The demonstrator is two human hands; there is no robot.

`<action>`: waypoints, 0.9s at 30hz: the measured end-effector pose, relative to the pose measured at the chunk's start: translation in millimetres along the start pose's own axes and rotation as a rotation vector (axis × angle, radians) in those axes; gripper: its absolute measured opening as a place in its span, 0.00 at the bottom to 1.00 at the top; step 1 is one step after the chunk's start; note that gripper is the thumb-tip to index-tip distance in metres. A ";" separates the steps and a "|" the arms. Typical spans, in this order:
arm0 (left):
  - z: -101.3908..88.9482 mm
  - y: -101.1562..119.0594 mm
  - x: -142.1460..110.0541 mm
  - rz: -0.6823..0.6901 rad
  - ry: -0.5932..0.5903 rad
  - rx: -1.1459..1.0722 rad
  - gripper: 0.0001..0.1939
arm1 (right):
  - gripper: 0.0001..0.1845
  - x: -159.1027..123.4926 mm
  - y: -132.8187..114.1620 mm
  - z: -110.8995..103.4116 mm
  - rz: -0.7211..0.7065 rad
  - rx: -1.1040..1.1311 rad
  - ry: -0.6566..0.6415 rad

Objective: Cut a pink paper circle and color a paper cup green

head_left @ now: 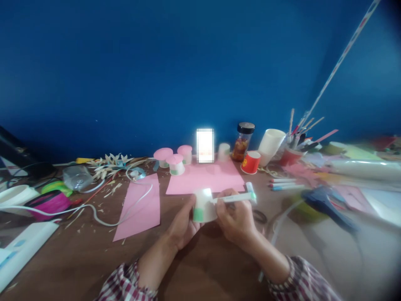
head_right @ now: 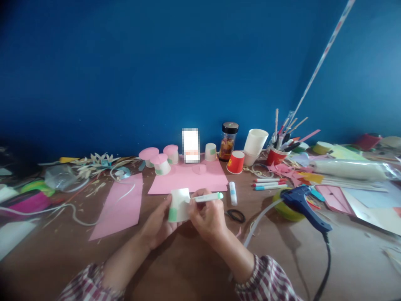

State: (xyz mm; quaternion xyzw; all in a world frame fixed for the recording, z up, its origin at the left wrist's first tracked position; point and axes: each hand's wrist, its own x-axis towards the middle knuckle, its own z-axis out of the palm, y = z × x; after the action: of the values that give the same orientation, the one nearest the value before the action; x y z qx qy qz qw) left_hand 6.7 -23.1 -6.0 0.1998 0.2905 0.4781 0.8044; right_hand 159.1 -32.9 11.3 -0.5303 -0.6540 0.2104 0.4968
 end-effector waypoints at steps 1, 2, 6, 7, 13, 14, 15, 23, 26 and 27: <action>-0.3 -0.1 0.1 0.005 -0.003 -0.004 0.22 | 0.05 -0.1 -0.2 0.1 0.001 0.001 -0.006; -0.5 -0.2 0.2 0.009 -0.005 -0.007 0.22 | 0.05 -0.2 -0.4 0.0 0.002 0.003 -0.010; 0.3 0.4 -0.1 0.015 -0.002 -0.015 0.21 | 0.05 0.3 -0.9 -0.3 -0.014 -0.012 0.003; 1.2 0.8 -0.4 0.013 0.008 -0.014 0.21 | 0.05 0.4 -1.0 -0.4 -0.019 -0.018 0.007; 6.1 2.7 -2.0 -0.004 0.024 -0.005 0.19 | 0.05 0.2 -1.5 0.0 -0.010 -0.003 0.004; 6.0 2.6 -1.8 -0.003 0.018 -0.005 0.19 | 0.05 0.1 -1.5 0.0 -0.008 0.006 0.005; 5.7 2.4 -1.6 0.001 0.015 -0.004 0.20 | 0.05 0.0 -1.4 0.1 -0.009 0.017 0.008; 2.9 0.0 -0.1 0.004 0.038 -0.007 0.21 | 0.07 -3.2 -0.4 1.9 0.040 0.085 0.041; 1.4 -0.7 -0.1 0.004 0.031 -0.017 0.22 | 0.07 -2.9 -5.5 0.6 -0.024 0.031 0.017; 1.1 -0.9 -0.1 0.007 0.032 -0.019 0.22 | 0.07 -2.5 -7.4 0.0 -0.040 0.013 0.017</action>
State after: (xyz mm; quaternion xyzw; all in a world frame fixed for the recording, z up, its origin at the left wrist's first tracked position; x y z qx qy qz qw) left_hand 8.0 -23.7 -5.7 0.1855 0.2981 0.4868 0.7999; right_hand 155.3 -37.7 16.2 -0.5153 -0.6590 0.2003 0.5099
